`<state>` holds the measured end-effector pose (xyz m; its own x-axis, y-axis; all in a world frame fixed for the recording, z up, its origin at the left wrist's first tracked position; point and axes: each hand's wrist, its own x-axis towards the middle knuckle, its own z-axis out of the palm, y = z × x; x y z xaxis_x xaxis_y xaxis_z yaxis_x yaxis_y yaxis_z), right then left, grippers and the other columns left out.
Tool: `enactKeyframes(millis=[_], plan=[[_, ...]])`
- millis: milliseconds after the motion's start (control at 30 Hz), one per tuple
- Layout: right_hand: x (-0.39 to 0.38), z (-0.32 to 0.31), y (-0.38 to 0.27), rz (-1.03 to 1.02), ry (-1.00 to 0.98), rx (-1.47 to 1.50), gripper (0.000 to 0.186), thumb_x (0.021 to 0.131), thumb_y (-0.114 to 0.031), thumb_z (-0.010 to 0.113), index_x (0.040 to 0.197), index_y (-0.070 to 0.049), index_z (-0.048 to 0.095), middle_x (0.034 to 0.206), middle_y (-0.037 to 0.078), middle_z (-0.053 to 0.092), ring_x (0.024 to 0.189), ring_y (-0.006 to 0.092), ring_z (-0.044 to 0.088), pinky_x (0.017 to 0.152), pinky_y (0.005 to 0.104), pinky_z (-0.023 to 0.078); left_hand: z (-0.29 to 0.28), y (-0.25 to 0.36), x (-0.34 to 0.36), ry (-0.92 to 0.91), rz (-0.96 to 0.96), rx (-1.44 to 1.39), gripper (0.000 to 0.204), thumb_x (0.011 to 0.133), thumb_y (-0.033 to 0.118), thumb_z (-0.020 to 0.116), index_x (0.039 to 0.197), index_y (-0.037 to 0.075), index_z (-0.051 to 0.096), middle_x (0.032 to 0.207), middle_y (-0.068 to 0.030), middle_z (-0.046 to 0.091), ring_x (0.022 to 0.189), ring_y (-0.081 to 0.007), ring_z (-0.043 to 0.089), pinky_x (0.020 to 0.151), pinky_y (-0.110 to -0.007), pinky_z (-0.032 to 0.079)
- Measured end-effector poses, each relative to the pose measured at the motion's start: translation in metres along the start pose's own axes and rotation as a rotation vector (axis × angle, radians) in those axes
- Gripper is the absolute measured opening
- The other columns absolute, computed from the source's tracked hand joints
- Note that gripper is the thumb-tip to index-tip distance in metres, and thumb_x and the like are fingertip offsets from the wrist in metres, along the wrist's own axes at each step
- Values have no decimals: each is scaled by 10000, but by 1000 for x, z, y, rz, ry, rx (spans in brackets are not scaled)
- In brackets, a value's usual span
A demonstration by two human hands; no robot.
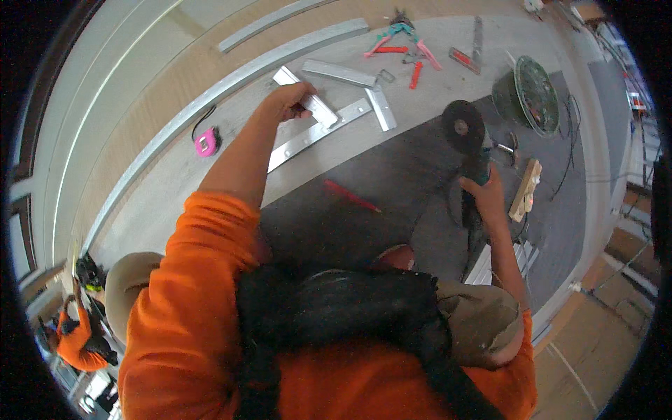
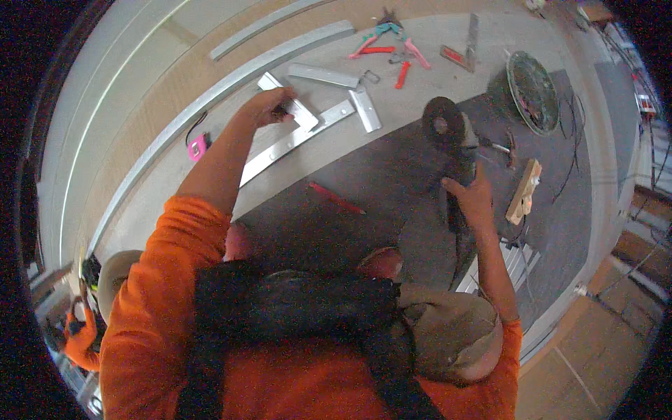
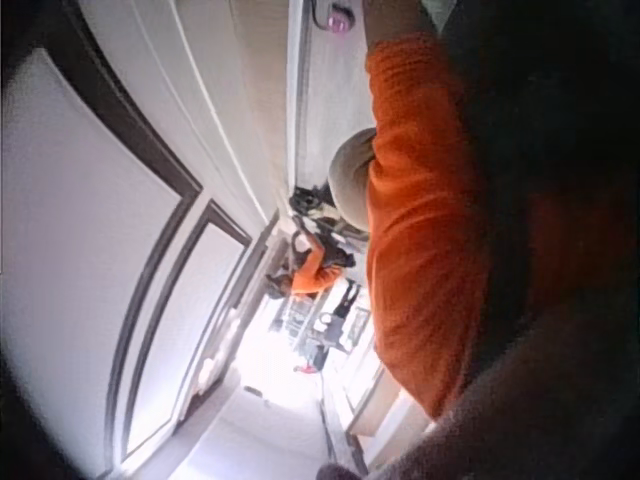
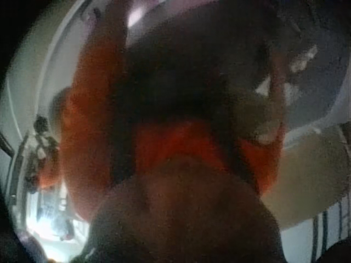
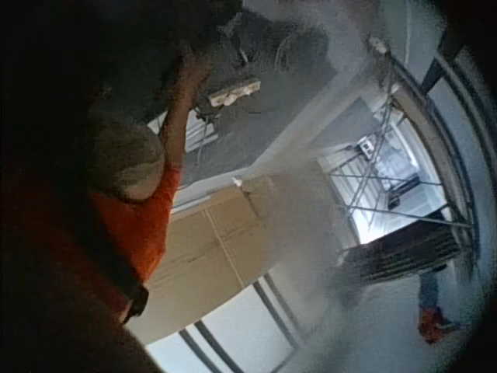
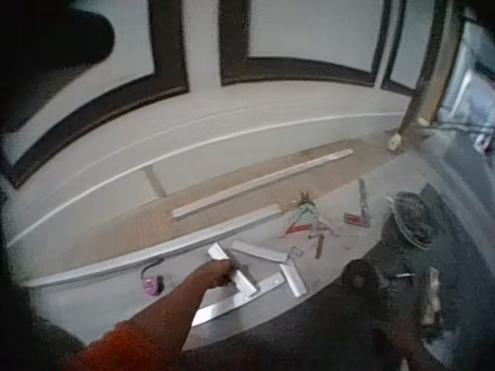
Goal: The person measures a metal stud with a tape measure, marks it with a pencil, cuts it with an angle grinder, and then bends the cut edge with pliers.
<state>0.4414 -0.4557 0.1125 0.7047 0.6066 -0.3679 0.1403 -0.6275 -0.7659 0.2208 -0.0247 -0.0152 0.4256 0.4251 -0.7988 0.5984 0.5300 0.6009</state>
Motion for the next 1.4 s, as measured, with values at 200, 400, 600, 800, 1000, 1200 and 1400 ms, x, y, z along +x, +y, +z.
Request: enactKeyframes(millis=[200,400,600,800,1000,1200,1400], plan=[[13,55,-39,-111,-46,-413,746,745,-256,844,1350,35,518,1264,208,636,1195,332,595,1045,394,431,-4,-23,-10,231,-2,185,515,865,518,681,913,4,690,813,-152,687,543,-234,641,627,-380,561],[32,63,-51,-133,-227,-214,802,714,-310,853,1387,-27,519,1308,206,635,1218,347,606,1053,414,453,-7,11,-22,73,253,1096,691,840,680,638,734,3,725,711,-146,708,617,-239,691,705,-403,552],[117,38,-95,-101,30,-190,776,591,-399,843,1186,48,623,1098,209,699,1003,308,683,873,401,534,176,60,-210,-716,1016,467,232,902,252,736,994,39,721,844,-69,711,789,-144,664,762,-320,533],[161,2,-140,-90,265,-90,715,577,-367,844,1112,63,645,1041,210,701,914,301,690,822,389,548,239,54,-339,-764,1247,77,273,866,221,783,997,-1,693,912,-113,725,848,-190,698,778,-347,553],[154,9,-166,-125,366,-52,699,556,-360,860,1057,81,655,960,191,719,867,294,700,782,391,556,241,70,-330,-632,1114,197,274,922,243,717,1006,-11,662,887,-112,714,809,-176,688,726,-339,548],[164,-3,-154,-133,356,-15,691,565,-360,862,1051,88,661,988,205,726,890,294,712,787,375,557,234,60,-334,-978,863,104,269,943,257,672,899,-8,651,779,-86,664,691,-176,623,636,-339,487],[165,-3,-158,-86,372,-18,573,607,-329,861,980,68,681,886,166,718,775,257,695,723,384,552,233,82,-330,-1153,777,35,328,982,343,611,922,21,629,744,-9,583,635,-125,535,606,-318,455]])
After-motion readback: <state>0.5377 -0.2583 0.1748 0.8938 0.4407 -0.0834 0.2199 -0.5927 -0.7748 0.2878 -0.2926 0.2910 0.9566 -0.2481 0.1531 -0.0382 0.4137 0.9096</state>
